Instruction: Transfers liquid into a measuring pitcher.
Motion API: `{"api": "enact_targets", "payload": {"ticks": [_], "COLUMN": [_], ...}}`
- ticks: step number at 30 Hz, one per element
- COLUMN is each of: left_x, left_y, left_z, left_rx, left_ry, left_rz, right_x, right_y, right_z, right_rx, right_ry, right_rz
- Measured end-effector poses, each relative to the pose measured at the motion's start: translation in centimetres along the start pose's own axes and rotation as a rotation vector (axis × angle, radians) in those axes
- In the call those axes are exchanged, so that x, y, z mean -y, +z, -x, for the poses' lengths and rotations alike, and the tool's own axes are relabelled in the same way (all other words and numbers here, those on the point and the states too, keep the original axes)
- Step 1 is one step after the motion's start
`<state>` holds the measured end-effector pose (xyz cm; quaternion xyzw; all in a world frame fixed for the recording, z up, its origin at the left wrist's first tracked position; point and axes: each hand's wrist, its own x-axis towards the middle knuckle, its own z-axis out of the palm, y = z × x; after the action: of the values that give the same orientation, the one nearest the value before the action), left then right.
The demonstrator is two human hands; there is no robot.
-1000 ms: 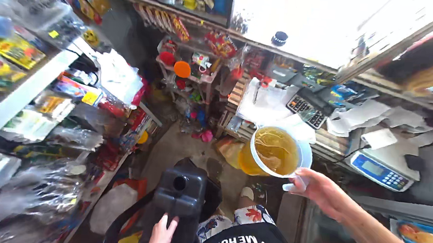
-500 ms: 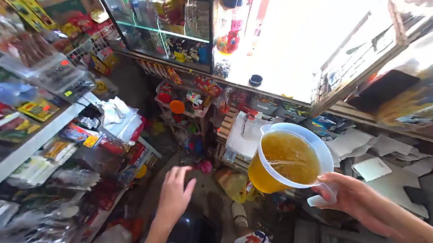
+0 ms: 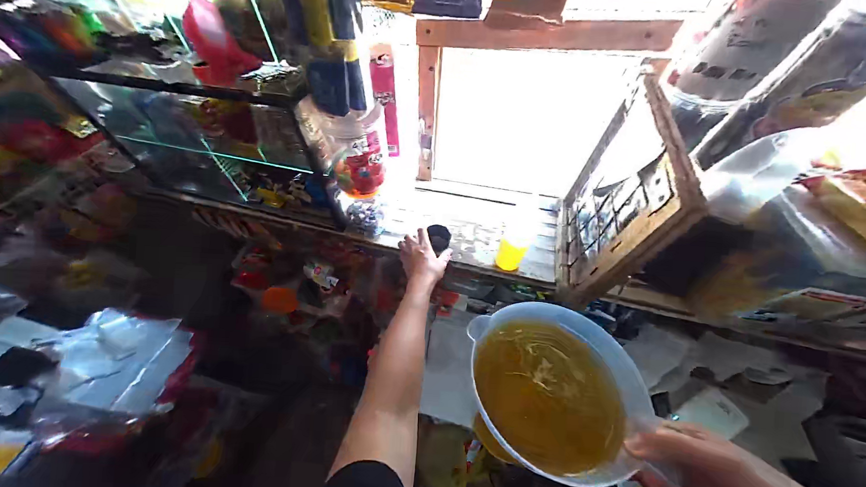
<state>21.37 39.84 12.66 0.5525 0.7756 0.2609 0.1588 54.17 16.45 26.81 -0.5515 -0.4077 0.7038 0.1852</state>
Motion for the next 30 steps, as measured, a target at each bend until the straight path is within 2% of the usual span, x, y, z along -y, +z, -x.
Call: {"api": "enact_targets", "payload": {"ticks": [6, 9, 12, 17, 21, 25, 30], "left_x": [1.4, 2.2, 5.4, 12.1, 15.6, 18.8, 20.8], "left_y": [0.3, -1.5, -3.6, -8.3, -12.6, -15.1, -17.2], "left_z": [-1.4, 0.3, 3.9, 15.7, 26.9, 36.5, 46.3], "left_rx": [-0.070, -0.186, -0.319, -0.294, -0.251, -0.379, -0.640], "left_ry": [0.076, 0.033, -0.005, -0.049, -0.109, -0.198, -0.305], "left_rz": [-0.067, 0.119, 0.298, 0.446, 0.485, 0.670, 0.780], "right_x": [4.7, 7.0, 9.4, 13.3, 15.9, 18.8, 21.6], "right_y": [0.4, 1.2, 2.5, 4.5, 6.5, 9.2, 11.1], "right_z": [-1.8, -2.9, -4.0, -7.3, -10.8, -13.8, -17.8], "right_rx": [0.015, -0.005, -0.025, 0.034, 0.005, -0.065, -0.158], "right_ry": [-0.006, -0.012, -0.040, -0.126, -0.184, -0.175, -0.148], "right_rz": [0.064, 0.050, 0.035, 0.055, 0.070, 0.053, -0.029]}}
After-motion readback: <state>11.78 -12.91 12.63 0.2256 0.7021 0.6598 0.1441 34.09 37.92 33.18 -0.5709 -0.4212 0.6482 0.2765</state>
